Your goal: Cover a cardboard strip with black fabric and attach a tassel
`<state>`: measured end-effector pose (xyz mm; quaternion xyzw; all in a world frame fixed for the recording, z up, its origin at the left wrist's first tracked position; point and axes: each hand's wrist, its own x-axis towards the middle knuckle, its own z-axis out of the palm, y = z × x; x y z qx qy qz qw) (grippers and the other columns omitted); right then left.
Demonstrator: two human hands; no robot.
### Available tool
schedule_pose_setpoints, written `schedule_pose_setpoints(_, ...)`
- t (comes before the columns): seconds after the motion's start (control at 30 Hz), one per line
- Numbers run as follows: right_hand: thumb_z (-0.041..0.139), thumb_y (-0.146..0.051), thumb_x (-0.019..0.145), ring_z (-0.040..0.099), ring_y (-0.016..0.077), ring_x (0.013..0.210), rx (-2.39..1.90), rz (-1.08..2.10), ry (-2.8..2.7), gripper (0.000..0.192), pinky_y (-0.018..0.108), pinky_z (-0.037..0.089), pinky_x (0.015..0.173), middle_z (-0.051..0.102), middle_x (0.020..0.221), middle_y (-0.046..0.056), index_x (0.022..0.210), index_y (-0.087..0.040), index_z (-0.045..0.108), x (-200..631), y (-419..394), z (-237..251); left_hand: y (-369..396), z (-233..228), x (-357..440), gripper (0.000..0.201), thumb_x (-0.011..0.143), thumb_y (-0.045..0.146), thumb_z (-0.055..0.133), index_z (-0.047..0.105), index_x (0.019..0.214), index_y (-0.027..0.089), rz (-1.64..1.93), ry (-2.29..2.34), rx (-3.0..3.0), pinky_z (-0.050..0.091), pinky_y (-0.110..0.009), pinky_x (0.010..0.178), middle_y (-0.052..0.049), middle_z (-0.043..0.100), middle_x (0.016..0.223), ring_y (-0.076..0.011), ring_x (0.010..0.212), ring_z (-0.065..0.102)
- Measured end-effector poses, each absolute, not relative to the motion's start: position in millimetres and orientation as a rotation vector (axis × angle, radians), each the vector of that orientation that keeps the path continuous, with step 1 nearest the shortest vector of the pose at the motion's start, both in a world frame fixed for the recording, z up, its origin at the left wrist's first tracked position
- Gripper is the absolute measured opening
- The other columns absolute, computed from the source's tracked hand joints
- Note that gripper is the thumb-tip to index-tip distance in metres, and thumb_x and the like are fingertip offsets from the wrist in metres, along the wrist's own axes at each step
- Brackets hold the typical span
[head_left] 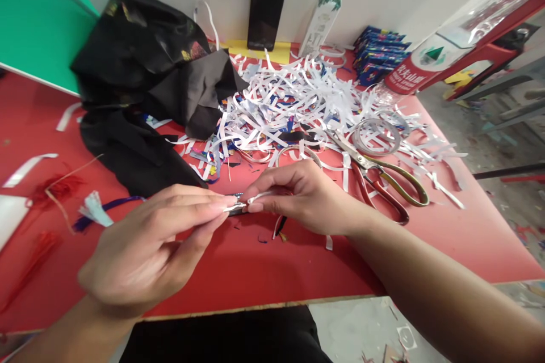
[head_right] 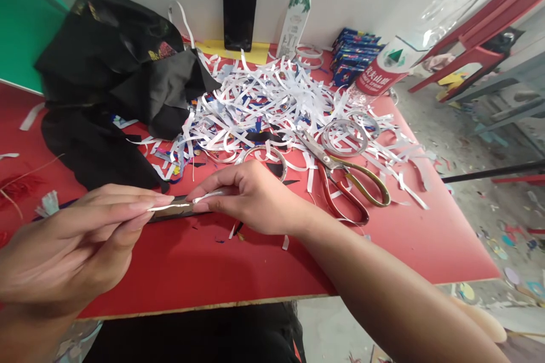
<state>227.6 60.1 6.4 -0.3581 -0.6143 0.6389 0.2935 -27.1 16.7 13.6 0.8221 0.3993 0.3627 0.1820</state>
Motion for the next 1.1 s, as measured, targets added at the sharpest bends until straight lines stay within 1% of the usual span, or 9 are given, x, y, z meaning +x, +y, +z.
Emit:
schedule_pose_setpoints(0.23,0.085,-0.023,0.09,0.082,0.0174,0.084,-0.968,1.723,-1.653,0.01,0.025,0.065,0.076,0.087,0.092,0.004,0.098,-0.018,0.087,226.4,59.3,6.9,16.6,9.8,-25.1,0.014,0.105,0.019,0.063,0.07,0.115,0.024,1.079,1.066,2.329,0.069,-0.032,0.087,-0.002,0.084,0.105,-0.0176,0.09,0.08)
schedule_pose_setpoints(0.4,0.084,-0.024,0.091,0.082,0.0174,0.084,-0.968,1.733,-1.653,0.011,0.024,0.065,0.075,0.087,0.092,0.004,0.099,-0.017,0.086,226.9,58.9,5.7,16.5,12.0,-23.0,0.015,0.104,0.014,0.062,0.069,0.115,0.022,1.071,1.077,2.356,0.067,-0.028,0.089,-0.002,0.084,0.106,-0.0156,0.094,0.08)
schedule_pose_setpoints(0.57,0.088,-0.027,0.088,0.081,0.0184,0.083,-0.953,1.73,-1.65,0.017,0.026,0.065,0.073,0.086,0.092,0.004,0.101,-0.018,0.087,227.4,58.2,4.7,17.1,10.3,-18.7,0.017,0.102,0.011,0.065,0.069,0.115,0.022,1.107,1.07,2.309,0.067,-0.027,0.086,-0.002,0.084,0.107,-0.0147,0.095,0.079)
schedule_pose_setpoints(0.77,0.085,-0.024,0.09,0.081,0.0175,0.085,-0.916,1.696,-1.655,0.01,0.026,0.065,0.077,0.086,0.094,0.005,0.097,-0.018,0.088,226.5,57.6,6.0,17.4,6.9,-13.4,0.019,0.1,0.007,0.068,0.071,0.113,0.021,1.144,1.035,2.262,0.067,-0.03,0.083,-0.004,0.084,0.105,-0.0159,0.091,0.079)
schedule_pose_setpoints(0.9,0.092,-0.024,0.084,0.081,0.0184,0.085,-0.889,1.708,-1.652,0.02,0.028,0.065,0.077,0.086,0.096,0.005,0.104,-0.02,0.088,224.9,56.0,3.0,18.9,8.4,-14.3,0.019,0.1,0.005,0.068,0.073,0.113,0.018,1.125,0.936,2.366,0.065,-0.031,0.088,-0.006,0.082,0.105,-0.0172,0.1,0.077)
schedule_pose_setpoints(0.93,0.091,-0.023,0.085,0.08,0.018,0.086,-0.861,1.694,-1.668,0.022,0.028,0.065,0.078,0.085,0.098,0.005,0.106,-0.021,0.087,224.4,55.5,1.3,19.3,8.3,-14.8,0.019,0.1,0.006,0.069,0.073,0.113,0.019,1.125,0.916,2.4,0.064,-0.032,0.089,-0.006,0.081,0.105,-0.0178,0.102,0.076)
schedule_pose_setpoints(1.0,0.087,-0.024,0.09,0.078,0.0168,0.084,-0.802,1.634,-1.727,0.017,0.028,0.063,0.079,0.084,0.096,0.005,0.107,-0.021,0.087,223.2,54.8,-2.6,19.8,7.0,-15.6,0.019,0.099,0.007,0.071,0.073,0.112,0.021,1.129,0.912,2.445,0.063,-0.034,0.088,-0.005,0.078,0.104,-0.0186,0.102,0.073)
schedule_pose_setpoints(1.03,0.084,-0.027,0.093,0.077,0.0163,0.082,-0.78,1.597,-1.761,0.014,0.028,0.062,0.077,0.083,0.094,0.005,0.105,-0.021,0.088,222.6,54.6,-4.5,19.9,6.0,-15.7,0.02,0.099,0.008,0.071,0.073,0.113,0.023,1.132,0.92,2.454,0.063,-0.034,0.086,-0.004,0.077,0.104,-0.0187,0.101,0.072)
schedule_pose_setpoints(1.1,0.079,-0.033,0.098,0.075,0.0159,0.079,-0.762,1.536,-1.807,0.017,0.029,0.061,0.075,0.082,0.089,0.006,0.1,-0.019,0.088,222.0,55.0,-7.1,20.1,3.4,-15.8,0.021,0.1,0.008,0.07,0.073,0.114,0.023,1.129,0.924,2.461,0.061,-0.033,0.083,-0.004,0.074,0.103,-0.0182,0.099,0.07)
